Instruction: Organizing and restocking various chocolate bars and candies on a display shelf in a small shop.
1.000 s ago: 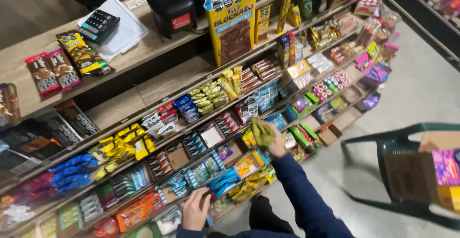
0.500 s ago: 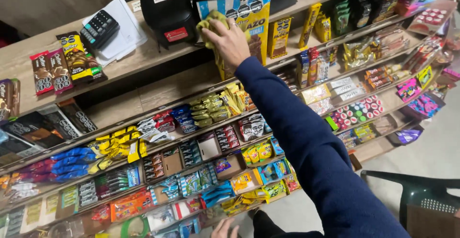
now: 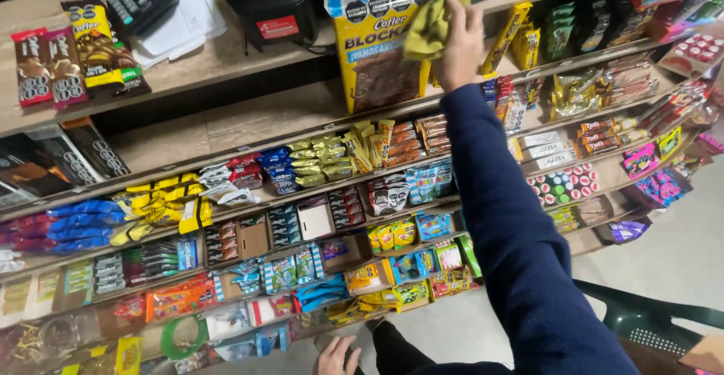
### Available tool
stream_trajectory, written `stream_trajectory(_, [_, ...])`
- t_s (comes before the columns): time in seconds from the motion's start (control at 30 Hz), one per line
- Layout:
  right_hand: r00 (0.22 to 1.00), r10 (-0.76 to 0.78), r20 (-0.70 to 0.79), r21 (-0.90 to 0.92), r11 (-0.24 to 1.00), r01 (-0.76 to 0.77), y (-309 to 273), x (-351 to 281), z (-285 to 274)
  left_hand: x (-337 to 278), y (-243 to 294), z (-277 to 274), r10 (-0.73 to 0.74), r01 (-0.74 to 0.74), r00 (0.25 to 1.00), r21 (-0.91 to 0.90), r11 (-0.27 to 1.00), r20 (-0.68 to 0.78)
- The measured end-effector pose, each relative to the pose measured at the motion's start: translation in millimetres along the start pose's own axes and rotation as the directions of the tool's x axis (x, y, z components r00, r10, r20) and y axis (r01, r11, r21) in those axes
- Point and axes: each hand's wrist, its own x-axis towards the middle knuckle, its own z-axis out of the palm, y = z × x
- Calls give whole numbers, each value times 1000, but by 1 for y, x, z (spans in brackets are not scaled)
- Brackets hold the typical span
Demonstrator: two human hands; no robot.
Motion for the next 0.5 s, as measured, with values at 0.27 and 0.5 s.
stream_trajectory(0.27, [981,-146,131,266,958,107,-102,-89,60,-1,22,-5,-130,125,989,63,990,74])
stream_trajectory(0.5, [759,-491,429,63,854,517,-37,-152,72,4,35,-9,-203,200,976,47,979,75])
